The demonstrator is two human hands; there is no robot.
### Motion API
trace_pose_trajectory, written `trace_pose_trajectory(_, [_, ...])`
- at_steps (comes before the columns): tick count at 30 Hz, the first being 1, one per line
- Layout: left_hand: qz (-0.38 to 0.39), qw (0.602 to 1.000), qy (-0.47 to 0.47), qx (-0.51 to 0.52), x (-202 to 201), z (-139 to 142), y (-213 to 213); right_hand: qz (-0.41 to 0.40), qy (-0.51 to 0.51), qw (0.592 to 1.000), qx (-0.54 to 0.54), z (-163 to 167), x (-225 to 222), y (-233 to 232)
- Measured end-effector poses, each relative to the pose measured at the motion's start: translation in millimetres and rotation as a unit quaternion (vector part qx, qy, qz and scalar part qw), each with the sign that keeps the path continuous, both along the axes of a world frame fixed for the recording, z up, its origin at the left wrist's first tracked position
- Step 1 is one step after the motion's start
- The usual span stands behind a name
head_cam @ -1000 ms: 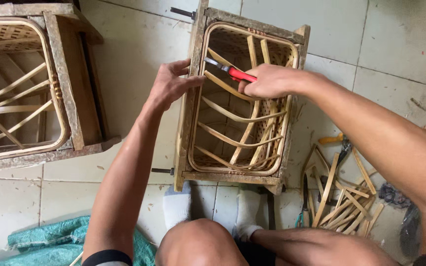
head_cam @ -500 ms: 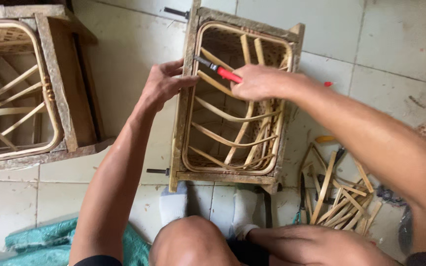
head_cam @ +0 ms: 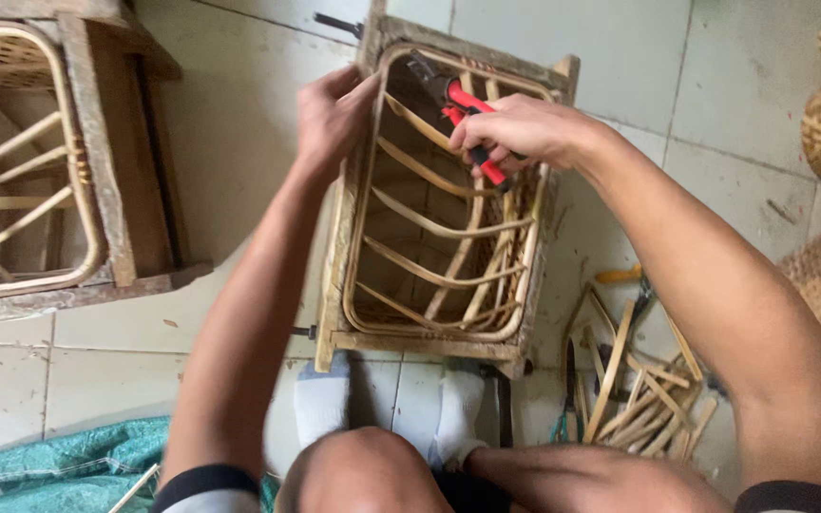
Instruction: The person sits on the floor weaving thin bamboo strips into a rectangular basket held in a wooden frame mold, pressing curved ribs into place and tucking strip ends into the woven rim. They use pliers to trim and grip strips and tap strips tight with a hammer, with a glue bottle and scrap strips on the floor beside them.
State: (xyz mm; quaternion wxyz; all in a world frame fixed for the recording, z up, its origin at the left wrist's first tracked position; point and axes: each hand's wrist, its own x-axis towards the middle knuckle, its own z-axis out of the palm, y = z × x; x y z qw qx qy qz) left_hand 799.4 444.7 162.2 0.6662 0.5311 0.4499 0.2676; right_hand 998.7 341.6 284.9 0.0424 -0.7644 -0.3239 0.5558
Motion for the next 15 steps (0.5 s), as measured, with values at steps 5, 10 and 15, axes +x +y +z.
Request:
trace_pose_trajectory(5, [0.066,0.962,0.024,0.265,40.7,0.9,5.7,0.047,-0.064,0.995,-0.062,6.9,2.3,39.5])
trace_pose_trajectory(10, [0.028,0.924,0.264,0.274,54.3,1.7,14.6,0.067,-0.052,0.993,-0.077,-3.3,12.1,55.0])
trace_pose_trajectory(15, [0.011,0.924,0.273,0.269,61.5,-0.6,21.9,0.054,-0.022,0.997,-0.052,-11.1,23.4,53.3])
